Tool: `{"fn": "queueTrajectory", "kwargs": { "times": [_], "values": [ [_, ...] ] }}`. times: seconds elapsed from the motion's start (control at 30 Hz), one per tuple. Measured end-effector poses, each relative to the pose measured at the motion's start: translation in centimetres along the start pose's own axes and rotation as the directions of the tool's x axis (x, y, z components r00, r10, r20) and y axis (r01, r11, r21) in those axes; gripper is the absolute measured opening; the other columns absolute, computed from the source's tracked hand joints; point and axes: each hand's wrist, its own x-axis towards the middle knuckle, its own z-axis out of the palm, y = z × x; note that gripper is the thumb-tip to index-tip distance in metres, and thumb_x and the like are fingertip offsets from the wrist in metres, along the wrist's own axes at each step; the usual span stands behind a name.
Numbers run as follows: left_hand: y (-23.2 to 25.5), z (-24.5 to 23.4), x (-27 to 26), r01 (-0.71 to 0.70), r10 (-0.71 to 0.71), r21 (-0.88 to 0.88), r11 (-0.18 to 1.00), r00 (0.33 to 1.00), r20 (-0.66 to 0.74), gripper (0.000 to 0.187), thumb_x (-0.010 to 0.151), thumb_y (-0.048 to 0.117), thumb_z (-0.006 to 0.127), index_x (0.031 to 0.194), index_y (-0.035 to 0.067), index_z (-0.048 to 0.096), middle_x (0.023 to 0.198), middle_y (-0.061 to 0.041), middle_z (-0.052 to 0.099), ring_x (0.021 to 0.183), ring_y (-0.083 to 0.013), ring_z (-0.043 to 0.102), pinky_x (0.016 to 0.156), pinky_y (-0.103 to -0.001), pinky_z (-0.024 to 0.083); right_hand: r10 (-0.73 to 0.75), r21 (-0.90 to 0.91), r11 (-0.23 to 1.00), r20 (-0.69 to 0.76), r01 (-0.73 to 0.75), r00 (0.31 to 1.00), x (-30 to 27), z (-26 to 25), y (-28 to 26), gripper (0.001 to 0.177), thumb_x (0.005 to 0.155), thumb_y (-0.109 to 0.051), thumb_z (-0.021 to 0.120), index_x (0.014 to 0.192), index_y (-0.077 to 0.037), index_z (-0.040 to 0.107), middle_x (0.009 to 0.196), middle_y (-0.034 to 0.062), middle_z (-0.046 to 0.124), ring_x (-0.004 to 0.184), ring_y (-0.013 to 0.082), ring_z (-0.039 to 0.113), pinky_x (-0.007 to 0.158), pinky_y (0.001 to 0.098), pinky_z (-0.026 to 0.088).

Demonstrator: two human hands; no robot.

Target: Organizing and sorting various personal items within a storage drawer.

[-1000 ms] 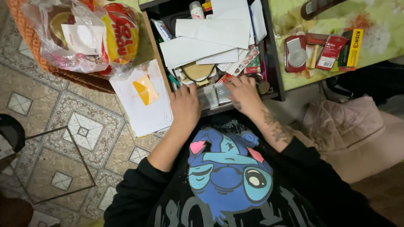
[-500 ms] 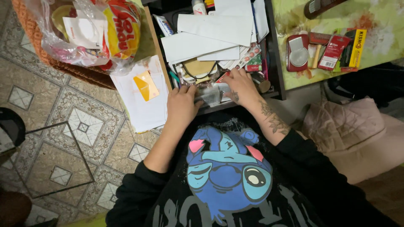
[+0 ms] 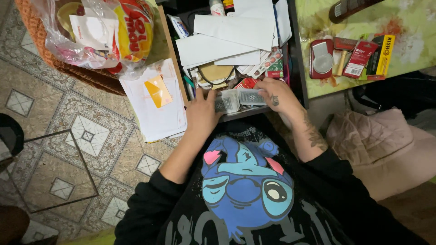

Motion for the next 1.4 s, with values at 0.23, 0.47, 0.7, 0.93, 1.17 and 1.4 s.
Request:
{"fn": "queueTrajectory", "kwargs": {
  "times": [0.23, 0.47, 0.7, 0.93, 1.17, 1.4],
  "values": [
    [0.8, -0.2, 0.1, -0.108, 0.121, 0.122, 0.987, 0.987, -0.105, 0.074, 0.058, 0.021, 0.091, 0.127, 0.017, 0.065, 0.112, -0.015, 0.055, 0.107, -0.0383, 0.058, 0.081, -0.049, 0.047, -0.091, 0.129, 0.987, 0.0, 0.09, 0.996, -0.9, 0.3, 0.1, 0.014, 0.092, -0.006, 0.066, 0.105, -0.007, 0.069, 0.098, 0.0143, 0.063, 0.093, 0.0369, 0.063, 0.08, 0.0435, 0.051],
    [-1.6, 0.6, 0.0, -0.132, 0.126, -0.192, 0.973, 0.991, -0.042, 0.035, 0.084, 0.027, 0.085, 0.111, 0.017, 0.066, 0.114, -0.005, 0.07, 0.114, -0.029, 0.067, 0.091, -0.043, 0.052, 0.02, 0.23, 0.972, -0.281, 0.047, 0.96, -1.9, -0.8, -1.0, 0.017, 0.093, -0.002, 0.069, 0.11, -0.004, 0.072, 0.096, 0.0132, 0.064, 0.087, 0.029, 0.067, 0.075, 0.0363, 0.052],
    [-2.6, 2.7, 1.7, 0.208, 0.034, -0.912, -0.353, 0.977, 0.209, 0.057, 0.096, 0.01, 0.072, 0.146, 0.007, 0.046, 0.127, -0.008, 0.066, 0.118, -0.0251, 0.065, 0.1, -0.043, 0.055, 0.244, 0.348, 0.937, -0.697, 0.021, 0.675, -2.2, 1.2, -8.4, 0.022, 0.095, 0.002, 0.07, 0.117, 0.003, 0.07, 0.094, 0.0117, 0.059, 0.085, 0.0178, 0.064, 0.076, 0.0258, 0.05],
    [-4.1, 6.1, 1.5, 0.226, 0.273, -0.594, -0.772, 0.962, 0.011, 0.039, 0.104, 0.029, 0.06, 0.14, 0.019, 0.048, 0.1, -0.002, 0.057, 0.091, -0.0206, 0.059, 0.088, -0.038, 0.053, 0.508, 0.961, 0.119, -0.276, 0.252, 0.816, -0.9, 2.4, -9.1, 0.027, 0.099, 0.003, 0.065, 0.126, 0.001, 0.059, 0.112, 0.0068, 0.067, 0.102, 0.0141, 0.065, 0.091, 0.0276, 0.054],
    [-0.5, -0.4, 0.6, 0.317, 0.364, -0.346, -0.883, 0.928, -0.078, 0.099, 0.086, 0.074, 0.068, 0.158, 0.014, 0.037, 0.111, -0.014, 0.059, 0.086, -0.0254, 0.058, 0.079, -0.036, 0.053, 0.47, 0.998, 0.031, -0.065, 0.058, 0.88, -1.9, 4.2, -11.5, 0.022, 0.097, 0.002, 0.065, 0.118, -0.003, 0.062, 0.104, 0.0058, 0.065, 0.09, 0.012, 0.06, 0.074, 0.0268, 0.049],
    [1.7, -2.9, 0.3, 0.124, 0.25, -0.679, -0.724, 0.964, -0.091, 0.102, 0.081, 0.045, 0.076, 0.161, 0.022, 0.018, 0.134, -0.018, 0.056, 0.123, -0.0301, 0.058, 0.103, -0.044, 0.052, -0.105, -0.007, 0.99, -0.715, 0.143, 0.692, -2.5, 1.7, -16.8, 0.03, 0.091, 0.0, 0.077, 0.121, -0.004, 0.075, 0.099, 0.0107, 0.061, 0.086, 0.0191, 0.064, 0.075, 0.0294, 0.056]
  ]
}}
